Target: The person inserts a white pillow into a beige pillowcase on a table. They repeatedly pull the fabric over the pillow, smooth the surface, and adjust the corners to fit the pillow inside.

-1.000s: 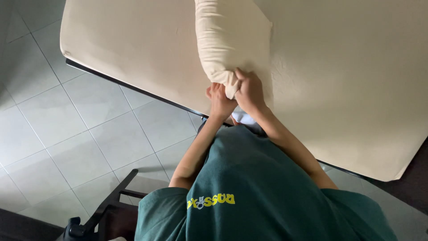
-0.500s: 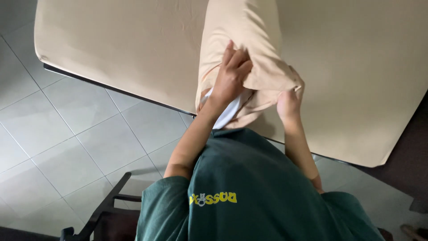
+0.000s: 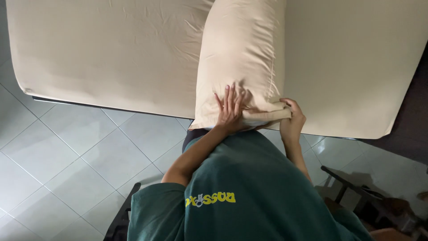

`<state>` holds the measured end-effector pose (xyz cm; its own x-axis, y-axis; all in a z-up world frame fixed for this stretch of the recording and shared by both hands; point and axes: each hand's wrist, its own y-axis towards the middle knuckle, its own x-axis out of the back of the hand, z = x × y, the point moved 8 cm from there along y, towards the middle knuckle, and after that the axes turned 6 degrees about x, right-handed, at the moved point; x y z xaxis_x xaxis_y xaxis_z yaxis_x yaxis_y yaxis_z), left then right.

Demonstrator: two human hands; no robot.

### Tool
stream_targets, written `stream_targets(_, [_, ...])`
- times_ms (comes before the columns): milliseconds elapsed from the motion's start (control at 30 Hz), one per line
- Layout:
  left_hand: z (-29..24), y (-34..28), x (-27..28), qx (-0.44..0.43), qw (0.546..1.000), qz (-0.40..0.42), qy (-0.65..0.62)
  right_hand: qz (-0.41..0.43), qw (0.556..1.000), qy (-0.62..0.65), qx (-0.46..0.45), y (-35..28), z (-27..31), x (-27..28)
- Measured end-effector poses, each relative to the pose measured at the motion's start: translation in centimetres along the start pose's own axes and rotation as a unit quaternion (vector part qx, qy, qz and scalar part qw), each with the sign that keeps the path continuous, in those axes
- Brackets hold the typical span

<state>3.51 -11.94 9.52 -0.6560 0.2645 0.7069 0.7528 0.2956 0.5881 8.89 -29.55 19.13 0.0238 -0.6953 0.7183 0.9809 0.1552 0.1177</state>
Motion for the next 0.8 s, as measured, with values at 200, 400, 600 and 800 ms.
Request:
stream_targets(200, [1.1, -6.3, -8.9, -0.006, 0.993, 0.084, -0.083, 0.050, 0.930, -0.239, 0.276, -3.0, 3.8, -0.9])
stream_targets(400, [-1.7, -4.1, -8.0, -0.003, 0.957, 0.212, -0.200, -0.069, 0.996, -0.055, -0.013, 2.4, -1.0, 0.7])
stream_targets(600, [-4.4, 0.6, -8.8, 0.017, 0.996, 0.025, 0.080, 0.103, 0.989, 0.053, 0.088, 2.2, 3.9, -1.5])
stream_targets(800, [-2.2, -0.6, -8.5, 0.056, 0.997, 0.051, 0.024, 0.219, 0.957, 0.160, -0.105, -1.5, 0.3, -2.0])
